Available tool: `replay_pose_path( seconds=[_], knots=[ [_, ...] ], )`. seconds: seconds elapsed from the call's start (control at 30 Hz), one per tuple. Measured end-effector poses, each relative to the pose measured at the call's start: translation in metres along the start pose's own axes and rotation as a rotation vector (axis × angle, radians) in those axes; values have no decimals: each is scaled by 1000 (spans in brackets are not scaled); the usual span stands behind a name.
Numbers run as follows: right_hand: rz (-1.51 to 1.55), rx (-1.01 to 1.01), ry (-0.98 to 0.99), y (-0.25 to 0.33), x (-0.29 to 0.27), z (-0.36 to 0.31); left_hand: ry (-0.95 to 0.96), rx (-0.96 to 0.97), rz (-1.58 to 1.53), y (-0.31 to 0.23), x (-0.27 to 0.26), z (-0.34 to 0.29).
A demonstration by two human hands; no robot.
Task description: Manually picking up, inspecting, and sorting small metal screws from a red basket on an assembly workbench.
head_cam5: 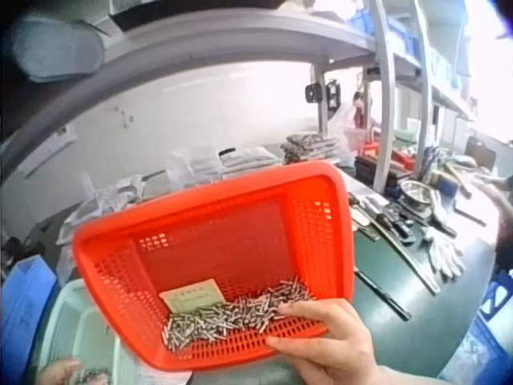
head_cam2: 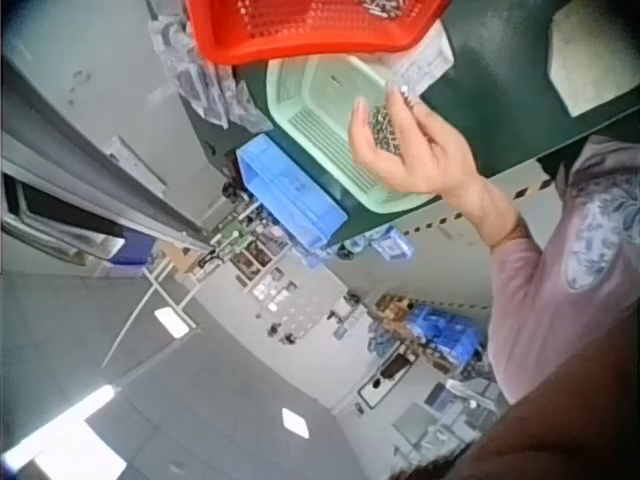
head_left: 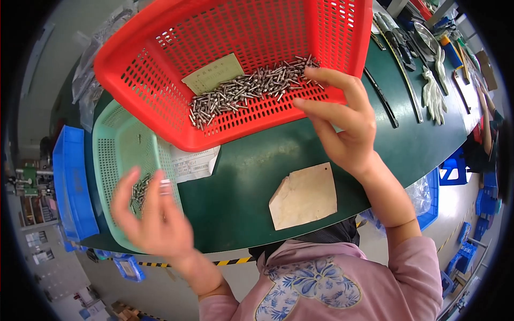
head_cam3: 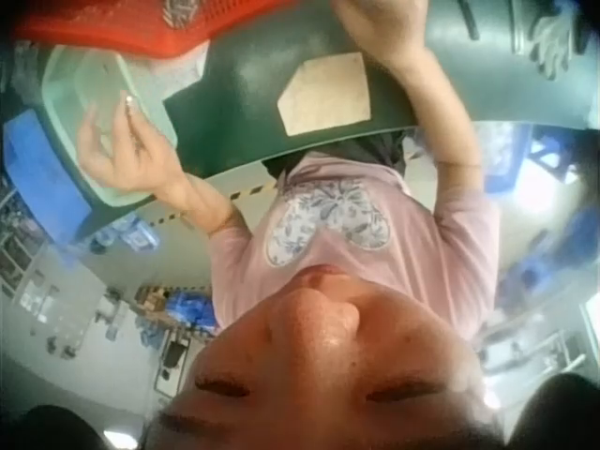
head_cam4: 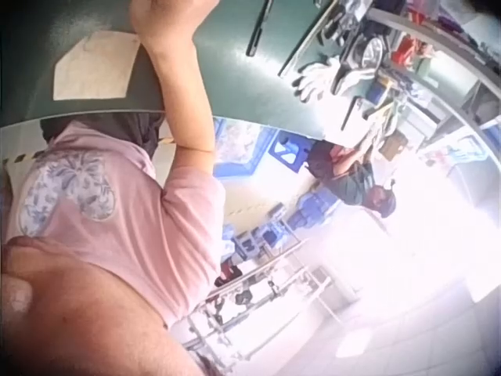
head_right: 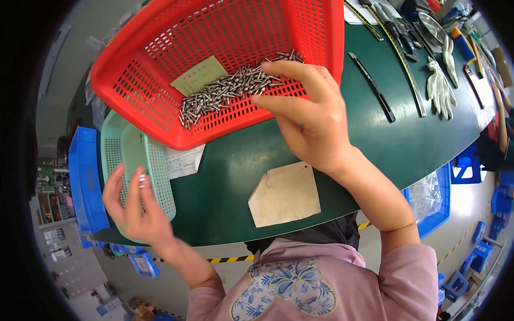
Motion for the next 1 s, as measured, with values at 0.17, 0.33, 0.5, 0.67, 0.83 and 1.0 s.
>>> replay_pose_path(
  seconds=[0.17, 0.33, 0.5, 0.67, 0.83, 1.0],
  knots=[
    [-15, 148, 52, -1, -3, 1, 371, -400, 243, 77, -37, -28],
    [-155, 154, 208, -6, 12, -6, 399, -511, 133, 82, -29, -28],
    [-228, 50, 330, -24, 51, 3, 137, -206, -210, -12, 9, 9],
    [-366, -164, 484, -32, 77, 11, 204, -5, -480, -40, 76, -2],
    [-258, -133, 390, -38, 72, 14, 222, -124, -554, -37, 84, -20],
    [-112, 69, 342, -21, 57, 22, 225, -262, -631, -36, 83, -23]
  ],
)
Point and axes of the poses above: each hand's wrist, its own z-axis towards the middle knuckle, its own x-axis out of the palm, y = z × x, the point moved 1 cm from there along z, towards the middle knuckle, and after that the axes turned 6 degrees about -y, right-handed, at the moved point
